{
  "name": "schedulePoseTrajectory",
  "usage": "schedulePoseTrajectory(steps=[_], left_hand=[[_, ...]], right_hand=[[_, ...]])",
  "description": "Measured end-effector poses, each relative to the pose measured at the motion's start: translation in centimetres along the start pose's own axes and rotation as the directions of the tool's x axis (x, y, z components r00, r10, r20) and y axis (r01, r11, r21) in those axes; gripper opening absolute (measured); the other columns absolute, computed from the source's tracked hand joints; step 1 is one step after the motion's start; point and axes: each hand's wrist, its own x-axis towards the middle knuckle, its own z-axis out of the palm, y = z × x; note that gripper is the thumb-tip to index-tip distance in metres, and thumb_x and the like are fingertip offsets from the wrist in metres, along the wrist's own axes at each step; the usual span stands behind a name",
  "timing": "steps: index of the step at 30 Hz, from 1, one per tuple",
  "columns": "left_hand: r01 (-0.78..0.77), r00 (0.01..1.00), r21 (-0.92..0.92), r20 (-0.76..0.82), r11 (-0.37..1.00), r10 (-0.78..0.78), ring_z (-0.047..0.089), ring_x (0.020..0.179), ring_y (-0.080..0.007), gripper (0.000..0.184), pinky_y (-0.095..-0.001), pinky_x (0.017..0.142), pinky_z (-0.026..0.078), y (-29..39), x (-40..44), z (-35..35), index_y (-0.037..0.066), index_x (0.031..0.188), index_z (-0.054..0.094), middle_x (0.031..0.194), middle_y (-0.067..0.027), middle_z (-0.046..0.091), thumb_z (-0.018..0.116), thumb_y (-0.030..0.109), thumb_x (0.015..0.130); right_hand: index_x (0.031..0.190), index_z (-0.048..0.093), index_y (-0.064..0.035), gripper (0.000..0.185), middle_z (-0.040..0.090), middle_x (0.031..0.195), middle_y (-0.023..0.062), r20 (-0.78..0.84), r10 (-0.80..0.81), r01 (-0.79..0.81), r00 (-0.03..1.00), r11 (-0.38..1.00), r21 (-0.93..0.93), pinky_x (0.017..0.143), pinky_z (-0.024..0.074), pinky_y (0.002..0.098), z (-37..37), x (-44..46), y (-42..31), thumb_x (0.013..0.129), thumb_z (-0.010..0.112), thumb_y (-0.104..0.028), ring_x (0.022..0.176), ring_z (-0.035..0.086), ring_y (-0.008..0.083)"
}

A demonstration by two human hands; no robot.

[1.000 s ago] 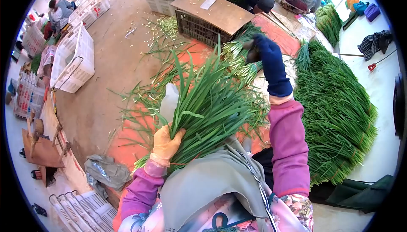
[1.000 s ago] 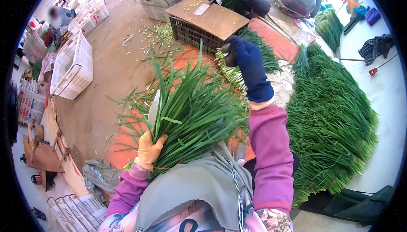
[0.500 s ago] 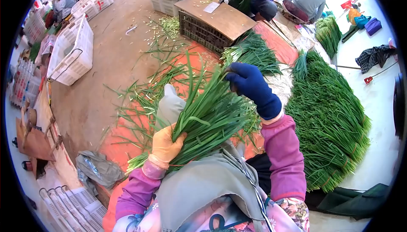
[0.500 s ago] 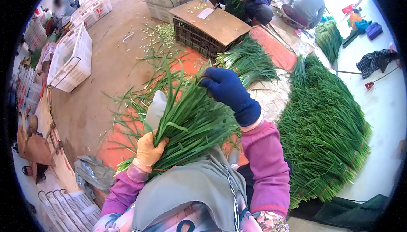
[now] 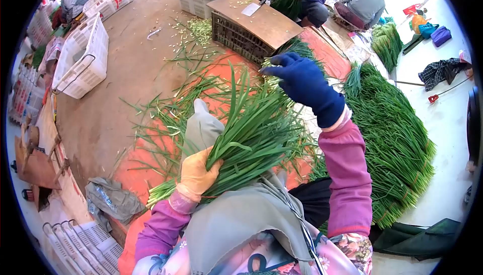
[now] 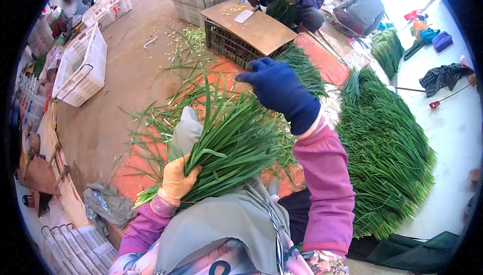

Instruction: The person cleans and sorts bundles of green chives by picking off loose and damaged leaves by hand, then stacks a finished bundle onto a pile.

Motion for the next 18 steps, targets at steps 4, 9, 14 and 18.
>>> schedulePoseTrajectory(steps=[4, 9, 14, 18], left_hand=[[0.001, 1.0, 0.001, 0.009, 1.0, -0.001, 0.061, 0.08, -0.0336, 0.031, -0.0376, 0.07, 0.049, -0.1, -0.1, 0.0, 0.01, 0.106, 0.062, 0.084, -0.0155, 0.064, 0.063, 0.013, 0.075], [0.011, 1.0, -0.063, -0.013, 0.998, -0.012, 0.063, 0.079, -0.0291, 0.028, -0.034, 0.07, 0.049, -0.8, -0.2, 0.1, 0.008, 0.103, 0.063, 0.084, -0.0146, 0.065, 0.064, 0.011, 0.075], [0.255, 0.967, -0.452, 0.101, 0.855, -0.234, 0.057, 0.076, -0.0062, 0.02, -0.0239, 0.07, 0.047, -3.0, 0.1, 0.0, 0.001, 0.101, 0.063, 0.083, -0.0033, 0.066, 0.062, 0.006, 0.081], [0.289, 0.954, -0.674, 0.142, 0.68, -0.265, 0.056, 0.085, -0.0093, 0.021, -0.0248, 0.076, 0.045, -3.4, 0.3, -0.5, -0.001, 0.105, 0.06, 0.097, -0.0024, 0.063, 0.059, 0.002, 0.084]], right_hand=[[0.089, 0.067, -0.0164, 0.025, 0.062, 0.081, 0.0097, -0.013, -0.136, 0.135, 0.991, 0.987, -0.085, 0.066, 0.0488, 0.0365, 1.0, 0.2, -0.8, 0.07, 0.057, -0.006, 0.078, 0.06, 0.0283], [0.089, 0.067, -0.0093, 0.017, 0.063, 0.075, 0.008, 0.231, 0.179, -0.266, 0.956, 0.862, 0.431, 0.063, 0.0485, 0.0332, 3.8, -1.7, 0.8, 0.078, 0.054, -0.009, 0.064, 0.06, 0.0228], [0.087, 0.067, -0.0033, 0.023, 0.063, 0.073, 0.0065, -0.076, 0.733, -0.35, 0.676, 0.41, 0.842, 0.069, 0.0475, 0.0267, 2.4, -2.9, 0.4, 0.09, 0.048, -0.017, 0.072, 0.06, 0.015], [0.107, 0.059, -0.0081, 0.041, 0.061, 0.095, 0.0106, -0.048, -0.01, 0.02, 0.999, 0.976, 0.218, 0.077, 0.0477, 0.0361, 2.7, -2.4, -7.6, 0.075, 0.065, -0.033, 0.085, 0.061, 0.0248]])
